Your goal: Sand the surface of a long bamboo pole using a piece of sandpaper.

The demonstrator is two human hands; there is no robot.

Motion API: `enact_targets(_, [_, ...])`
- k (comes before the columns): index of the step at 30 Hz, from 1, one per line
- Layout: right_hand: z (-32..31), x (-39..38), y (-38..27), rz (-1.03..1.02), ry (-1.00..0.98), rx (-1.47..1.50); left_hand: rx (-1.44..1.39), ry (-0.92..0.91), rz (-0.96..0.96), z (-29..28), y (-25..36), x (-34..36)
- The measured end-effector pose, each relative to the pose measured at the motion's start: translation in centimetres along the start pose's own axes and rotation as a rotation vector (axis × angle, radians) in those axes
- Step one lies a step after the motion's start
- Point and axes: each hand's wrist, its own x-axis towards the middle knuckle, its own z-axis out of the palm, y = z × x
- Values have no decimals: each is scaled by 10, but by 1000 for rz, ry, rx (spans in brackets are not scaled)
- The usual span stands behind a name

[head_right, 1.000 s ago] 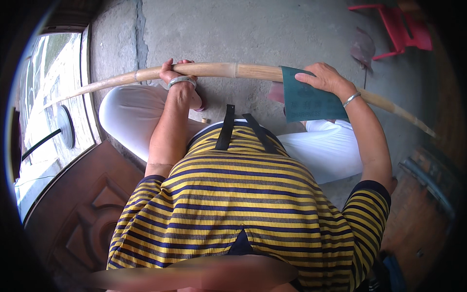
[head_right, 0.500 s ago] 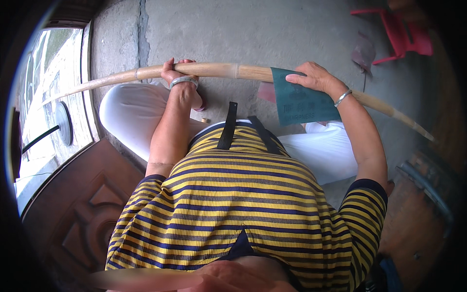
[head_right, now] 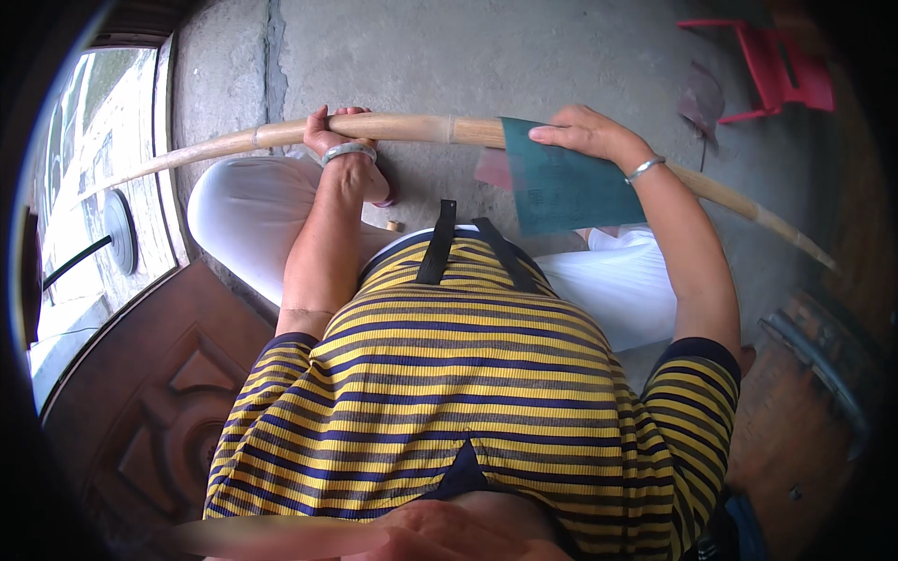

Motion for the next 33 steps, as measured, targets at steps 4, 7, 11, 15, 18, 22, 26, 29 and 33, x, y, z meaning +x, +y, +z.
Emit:
enact_targets(4, [24, 54, -47, -41, -67, -65, 9, 2, -58, 3, -1, -1])
enact_targets(7, [4, 20, -20, -60, -63, -6, -8, -29, -80, 1, 1, -4])
enact_targets(11, [-10, -2, 9, 70, -107, 13, -14, -75, -81, 2, 1, -2])
enact_targets(15, [16, 34, -35, -12, -27, 89, -33, -74, -46, -2, 0, -1])
enact_targets(18, [21, 49, -35, -42, -74, -105, -46, -55, -38, -3, 2, 2])
enact_targets(22, [5, -5, -11, -17, 31, -128, -8, 8, -90, 4, 4, -13])
enact_targets(26, [11, 10, -26, -62, 76, -153, 15, 7, -48, 5, 0, -17])
enact_targets(29, [33, 47, -54, -72, 53, -244, 30, 29, -39, 2, 3, -10])
enact_targets(33, [10, 3, -18, -54, 29, -65, 55, 55, -72, 1, 5, -6])
